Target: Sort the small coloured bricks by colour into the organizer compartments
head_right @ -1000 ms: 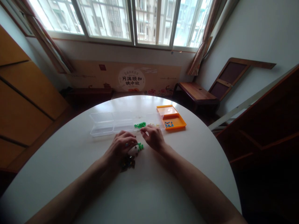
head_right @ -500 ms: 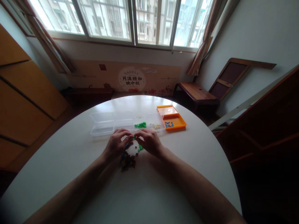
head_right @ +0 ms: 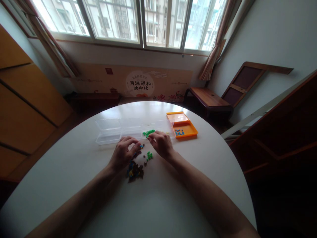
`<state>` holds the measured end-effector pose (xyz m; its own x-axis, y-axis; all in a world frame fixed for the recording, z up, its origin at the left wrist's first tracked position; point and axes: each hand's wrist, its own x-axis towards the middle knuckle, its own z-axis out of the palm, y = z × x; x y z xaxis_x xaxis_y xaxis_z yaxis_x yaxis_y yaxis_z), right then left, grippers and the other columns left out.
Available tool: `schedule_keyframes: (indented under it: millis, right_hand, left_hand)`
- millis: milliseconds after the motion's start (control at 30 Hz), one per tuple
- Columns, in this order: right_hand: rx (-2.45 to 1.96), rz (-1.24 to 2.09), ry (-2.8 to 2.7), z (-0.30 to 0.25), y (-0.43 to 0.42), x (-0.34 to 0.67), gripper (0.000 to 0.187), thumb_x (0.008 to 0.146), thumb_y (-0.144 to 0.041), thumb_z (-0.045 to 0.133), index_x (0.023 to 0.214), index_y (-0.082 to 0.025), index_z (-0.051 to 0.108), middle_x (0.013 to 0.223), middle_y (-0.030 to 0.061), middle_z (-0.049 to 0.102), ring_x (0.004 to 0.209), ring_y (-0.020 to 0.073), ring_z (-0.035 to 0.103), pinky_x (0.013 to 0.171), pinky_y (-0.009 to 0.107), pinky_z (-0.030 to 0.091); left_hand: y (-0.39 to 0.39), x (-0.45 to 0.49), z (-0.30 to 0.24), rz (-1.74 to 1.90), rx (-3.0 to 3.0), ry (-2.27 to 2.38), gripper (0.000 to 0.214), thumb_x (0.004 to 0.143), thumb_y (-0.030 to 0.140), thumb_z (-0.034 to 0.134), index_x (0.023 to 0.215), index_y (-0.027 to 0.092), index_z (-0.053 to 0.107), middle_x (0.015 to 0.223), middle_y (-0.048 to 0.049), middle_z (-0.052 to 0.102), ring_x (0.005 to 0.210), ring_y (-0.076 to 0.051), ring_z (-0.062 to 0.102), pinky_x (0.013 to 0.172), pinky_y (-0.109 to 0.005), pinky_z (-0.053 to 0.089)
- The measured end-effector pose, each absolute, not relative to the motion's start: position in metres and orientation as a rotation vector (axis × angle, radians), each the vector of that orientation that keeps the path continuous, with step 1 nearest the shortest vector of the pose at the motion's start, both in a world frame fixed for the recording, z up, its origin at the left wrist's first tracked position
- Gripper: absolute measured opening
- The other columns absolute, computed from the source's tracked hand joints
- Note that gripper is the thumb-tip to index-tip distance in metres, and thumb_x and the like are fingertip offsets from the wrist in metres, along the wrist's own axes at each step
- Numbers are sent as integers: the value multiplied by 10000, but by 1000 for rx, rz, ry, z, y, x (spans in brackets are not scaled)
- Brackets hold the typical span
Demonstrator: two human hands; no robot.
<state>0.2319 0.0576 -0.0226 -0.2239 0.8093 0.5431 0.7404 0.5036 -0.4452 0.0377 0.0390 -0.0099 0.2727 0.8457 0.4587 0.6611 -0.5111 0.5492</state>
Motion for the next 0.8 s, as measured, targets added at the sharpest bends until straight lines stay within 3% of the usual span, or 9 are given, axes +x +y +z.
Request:
schedule_keyframes:
  millis: [233, 400, 633, 800]
  right_hand:
    - [-1427, 20, -1890, -20, 72, 230, 187, 910, -271, 556, 894, -202, 730, 837, 41, 700, 744, 162, 624, 676, 252, 411]
    - [-1471, 25, -1843, -26, 74, 233, 189, 915, -266, 555, 939, -214, 735, 871, 46, 711, 796, 177, 640, 705, 262, 428]
    - [-1424, 40, -1830, -28, 67, 240, 197, 909, -267, 542, 917, -205, 729, 850, 43, 707, 705, 158, 613, 698, 260, 433]
    - [-1416, 63, -1820, -26, 61, 240, 184, 901, -264, 549, 900, -206, 723, 850, 34, 702, 658, 145, 585, 681, 255, 426]
  left_hand:
    - [28, 41, -8, 911, 2519, 1240, 76, 822, 257, 630, 846, 235, 698, 944, -36, 669, 965, -222, 527, 893, -416, 386]
    - [27, 42, -12, 798, 2652, 1108, 186, 787, 165, 616, 928, 254, 697, 981, -35, 667, 1013, -233, 513, 900, -422, 380]
    - [28, 44, -17, 712, 2729, 1155, 240, 833, 237, 631, 1060, 295, 683, 1049, -37, 656, 1021, -239, 498, 900, -420, 365]
    - [28, 47, -17, 680, 2785, 1155, 161, 833, 237, 646, 939, 338, 713, 1023, -18, 654, 1005, -230, 486, 882, -400, 349]
